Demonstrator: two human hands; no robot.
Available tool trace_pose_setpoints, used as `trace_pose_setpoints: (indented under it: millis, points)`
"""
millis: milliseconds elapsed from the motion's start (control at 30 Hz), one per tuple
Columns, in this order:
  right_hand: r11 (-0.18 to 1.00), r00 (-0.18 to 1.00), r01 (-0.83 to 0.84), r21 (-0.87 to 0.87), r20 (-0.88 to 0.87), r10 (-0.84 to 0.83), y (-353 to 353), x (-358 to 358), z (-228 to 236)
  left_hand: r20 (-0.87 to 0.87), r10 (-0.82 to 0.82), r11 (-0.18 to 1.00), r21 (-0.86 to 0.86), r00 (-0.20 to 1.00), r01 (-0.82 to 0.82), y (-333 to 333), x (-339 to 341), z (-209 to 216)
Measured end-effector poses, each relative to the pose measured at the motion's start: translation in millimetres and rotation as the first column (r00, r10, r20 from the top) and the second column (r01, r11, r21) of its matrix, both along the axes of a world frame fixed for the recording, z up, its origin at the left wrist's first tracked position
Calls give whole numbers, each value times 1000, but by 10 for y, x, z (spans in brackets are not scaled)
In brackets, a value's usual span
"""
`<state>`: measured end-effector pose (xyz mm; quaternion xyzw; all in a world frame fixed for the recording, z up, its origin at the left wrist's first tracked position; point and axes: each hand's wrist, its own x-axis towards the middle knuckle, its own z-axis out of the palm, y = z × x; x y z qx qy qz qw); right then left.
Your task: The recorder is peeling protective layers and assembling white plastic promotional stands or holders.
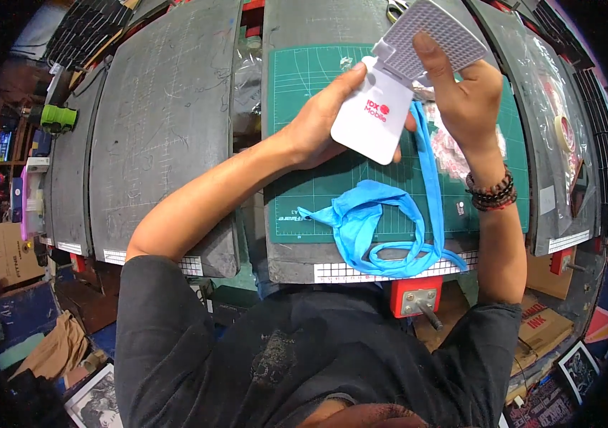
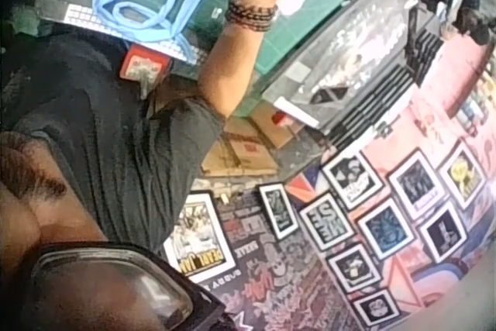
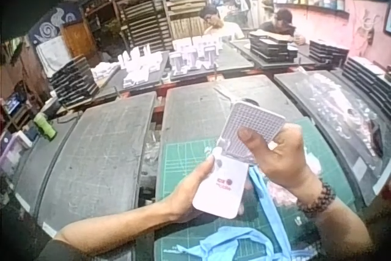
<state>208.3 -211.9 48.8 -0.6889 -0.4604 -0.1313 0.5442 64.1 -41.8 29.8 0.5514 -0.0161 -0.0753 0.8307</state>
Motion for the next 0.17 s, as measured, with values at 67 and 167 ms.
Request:
trace_pose_setpoints:
  millis: [67,167]
  points:
    - [998,984,55,-19,170,-51,-16,-31,15,-12,-10,999,30,1000,11,-17,-8,-7]
    - [991,941,86,-102,334,-48,-85,-8,70,11,-30,998,48,999,30,-14,49,-41]
